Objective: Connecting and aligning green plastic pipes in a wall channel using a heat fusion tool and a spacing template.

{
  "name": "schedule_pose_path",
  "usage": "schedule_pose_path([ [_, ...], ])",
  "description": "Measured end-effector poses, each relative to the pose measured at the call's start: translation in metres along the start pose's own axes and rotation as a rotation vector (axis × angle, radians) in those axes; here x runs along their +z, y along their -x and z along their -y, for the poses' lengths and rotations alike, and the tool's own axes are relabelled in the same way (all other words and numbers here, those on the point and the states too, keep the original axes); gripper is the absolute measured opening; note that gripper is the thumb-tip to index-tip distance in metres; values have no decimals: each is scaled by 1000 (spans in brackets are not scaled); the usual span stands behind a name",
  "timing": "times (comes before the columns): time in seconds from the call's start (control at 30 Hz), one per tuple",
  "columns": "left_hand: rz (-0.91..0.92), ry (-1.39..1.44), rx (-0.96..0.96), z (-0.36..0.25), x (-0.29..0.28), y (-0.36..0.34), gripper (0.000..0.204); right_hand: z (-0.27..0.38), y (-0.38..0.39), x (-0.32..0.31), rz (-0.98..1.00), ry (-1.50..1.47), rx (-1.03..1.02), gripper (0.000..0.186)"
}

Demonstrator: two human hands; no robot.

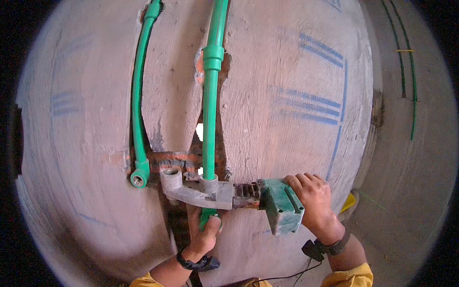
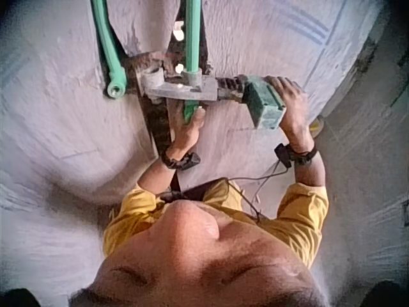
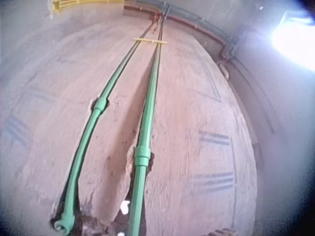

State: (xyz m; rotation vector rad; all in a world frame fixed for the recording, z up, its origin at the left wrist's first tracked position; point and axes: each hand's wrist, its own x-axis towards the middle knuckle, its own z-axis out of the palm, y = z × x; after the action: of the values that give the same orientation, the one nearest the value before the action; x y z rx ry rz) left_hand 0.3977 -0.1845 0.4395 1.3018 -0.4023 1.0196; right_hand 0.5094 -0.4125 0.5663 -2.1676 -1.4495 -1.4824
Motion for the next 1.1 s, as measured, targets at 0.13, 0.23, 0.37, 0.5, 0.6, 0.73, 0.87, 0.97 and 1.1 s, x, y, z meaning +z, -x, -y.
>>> schedule_pose_path([
  [0.13, -10, -28, 47, 3, 0, 4, 56, 3, -2, 6, 12, -2, 48, 32],
  [0.23, -56, -32, 57, 5, -1, 7, 58, 3, -3, 8, 2, 19, 51, 31],
  [0.37, -49, -92, 75, 9, -6, 7, 56, 2, -4, 9, 4, -7, 35, 32],
  [0.5, -29, 0, 25, 13, -5, 10, 53, 2, -4, 9, 15, -11, 42, 34],
  [0.6, -21, -69, -34, 14, -7, 10, 73, 3, -5, 10, 25, -9, 40, 35],
  [0.73, -19, 31, -9, 13, -6, 11, 56, 2, -4, 12, 41, -21, 43, 36],
  [0.87, -18, 68, -44, 14, -6, 11, 60, 1, -4, 11, 51, -15, 38, 37],
  [0.97, -14, 81, -27, 11, -4, 8, 60, 1, -4, 9, 52, 5, 24, 38],
  [1.1, -33, 89, -32, 9, -3, 9, 60, 1, -3, 9, 64, 0, 30, 38],
])
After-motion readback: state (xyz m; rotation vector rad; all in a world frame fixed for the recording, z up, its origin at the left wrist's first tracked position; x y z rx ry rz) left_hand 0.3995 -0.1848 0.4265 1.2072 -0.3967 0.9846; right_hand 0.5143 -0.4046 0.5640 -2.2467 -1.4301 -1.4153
